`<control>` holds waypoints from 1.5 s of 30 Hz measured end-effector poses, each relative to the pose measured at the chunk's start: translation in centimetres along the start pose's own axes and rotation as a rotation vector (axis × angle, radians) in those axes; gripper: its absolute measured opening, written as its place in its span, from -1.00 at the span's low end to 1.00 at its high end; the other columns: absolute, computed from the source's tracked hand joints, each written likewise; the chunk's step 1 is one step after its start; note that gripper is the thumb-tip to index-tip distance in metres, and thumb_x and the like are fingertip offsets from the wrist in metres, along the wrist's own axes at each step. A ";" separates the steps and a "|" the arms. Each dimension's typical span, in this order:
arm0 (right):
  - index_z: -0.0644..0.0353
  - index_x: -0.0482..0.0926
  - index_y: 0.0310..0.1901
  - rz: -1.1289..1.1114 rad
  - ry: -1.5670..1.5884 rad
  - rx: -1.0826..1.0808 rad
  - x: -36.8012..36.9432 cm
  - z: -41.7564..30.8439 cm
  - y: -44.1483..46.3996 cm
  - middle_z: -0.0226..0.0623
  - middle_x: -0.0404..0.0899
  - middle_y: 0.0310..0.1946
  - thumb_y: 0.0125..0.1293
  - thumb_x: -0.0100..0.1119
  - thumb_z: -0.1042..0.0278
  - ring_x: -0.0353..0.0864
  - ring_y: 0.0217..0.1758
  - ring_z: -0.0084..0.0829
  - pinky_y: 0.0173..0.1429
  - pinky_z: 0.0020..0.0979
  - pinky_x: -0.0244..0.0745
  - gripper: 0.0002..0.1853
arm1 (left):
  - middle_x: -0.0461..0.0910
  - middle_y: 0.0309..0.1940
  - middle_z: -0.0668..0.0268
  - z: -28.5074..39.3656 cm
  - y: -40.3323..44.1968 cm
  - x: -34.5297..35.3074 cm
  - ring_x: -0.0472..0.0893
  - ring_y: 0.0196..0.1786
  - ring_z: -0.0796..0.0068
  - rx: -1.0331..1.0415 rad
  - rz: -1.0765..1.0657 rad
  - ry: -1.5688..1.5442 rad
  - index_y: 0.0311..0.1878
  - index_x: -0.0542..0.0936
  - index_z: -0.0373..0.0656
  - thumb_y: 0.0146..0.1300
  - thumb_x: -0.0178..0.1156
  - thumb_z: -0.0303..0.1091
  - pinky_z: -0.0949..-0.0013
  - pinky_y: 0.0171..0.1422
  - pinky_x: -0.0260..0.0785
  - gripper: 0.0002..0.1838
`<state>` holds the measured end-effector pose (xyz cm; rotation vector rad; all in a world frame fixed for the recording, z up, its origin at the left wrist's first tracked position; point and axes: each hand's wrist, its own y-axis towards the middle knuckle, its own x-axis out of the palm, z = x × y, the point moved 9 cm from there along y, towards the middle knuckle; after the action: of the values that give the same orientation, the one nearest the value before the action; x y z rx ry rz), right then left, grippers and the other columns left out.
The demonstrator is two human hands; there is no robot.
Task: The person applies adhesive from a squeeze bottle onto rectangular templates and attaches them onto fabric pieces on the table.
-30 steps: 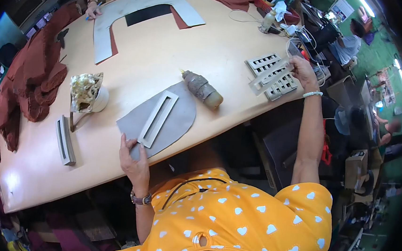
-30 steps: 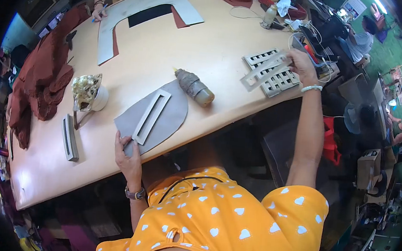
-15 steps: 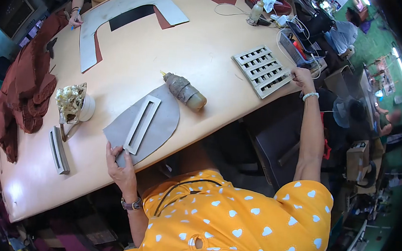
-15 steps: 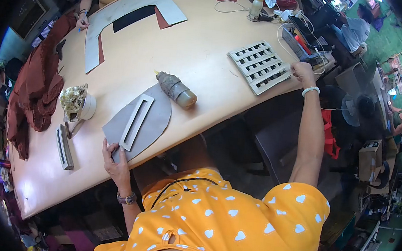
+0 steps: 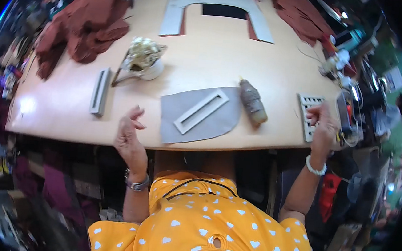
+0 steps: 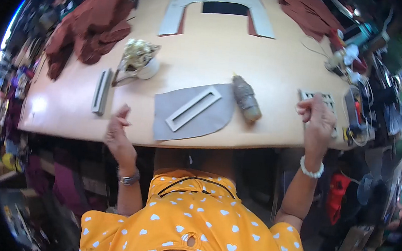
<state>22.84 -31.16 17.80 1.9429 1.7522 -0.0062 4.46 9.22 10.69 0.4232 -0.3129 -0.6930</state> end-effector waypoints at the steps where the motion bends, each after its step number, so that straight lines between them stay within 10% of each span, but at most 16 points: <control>1: 0.32 0.59 -0.32 -0.034 0.042 -0.267 0.5 -4.0 -0.1 -0.35 0.52 -0.55 0.47 -0.21 0.17 0.45 -0.45 -0.61 -0.29 -0.56 0.32 -0.56 | 0.58 -0.15 0.05 3.4 1.6 -0.5 0.53 0.02 0.22 0.131 -0.009 -0.021 -0.43 0.47 -0.29 0.43 -0.13 -0.27 0.17 0.19 0.29 -0.64; 5: 0.33 0.56 -0.19 -0.073 0.726 -0.722 -1.7 -18.4 -0.9 -0.15 0.56 -0.30 0.40 -0.12 0.26 0.55 -0.29 -0.43 -0.14 -0.49 0.43 -0.69 | 0.52 -0.01 -0.08 18.8 7.2 -5.2 0.45 0.14 -0.08 0.591 0.255 -0.363 -0.34 0.53 -0.32 0.38 -0.21 -0.16 -0.07 0.29 0.20 -0.56; 11: 0.33 0.55 -0.18 -0.272 0.817 -1.072 1.7 -26.5 -4.9 -0.15 0.55 -0.28 0.40 -0.11 0.25 0.55 -0.26 -0.43 -0.12 -0.48 0.42 -0.69 | 0.51 0.00 -0.07 32.3 2.4 -4.1 0.44 0.14 -0.07 1.350 -0.079 -0.143 -0.33 0.53 -0.31 0.38 -0.20 -0.16 -0.06 0.29 0.20 -0.57; 45: 0.32 0.52 -0.10 -0.273 0.757 -1.193 5.1 -27.2 -6.5 -0.16 0.51 -0.16 0.37 -0.07 0.21 0.50 -0.14 -0.43 0.01 -0.47 0.35 -0.68 | 0.49 0.02 -0.02 30.1 -0.8 -2.4 0.42 0.15 0.01 1.447 -0.121 0.028 -0.24 0.51 -0.29 0.35 -0.15 -0.15 -0.01 0.30 0.18 -0.62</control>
<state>8.55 -16.00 37.19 0.8168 1.7184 1.4614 -10.16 2.17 36.21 1.8312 -0.7469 -0.4738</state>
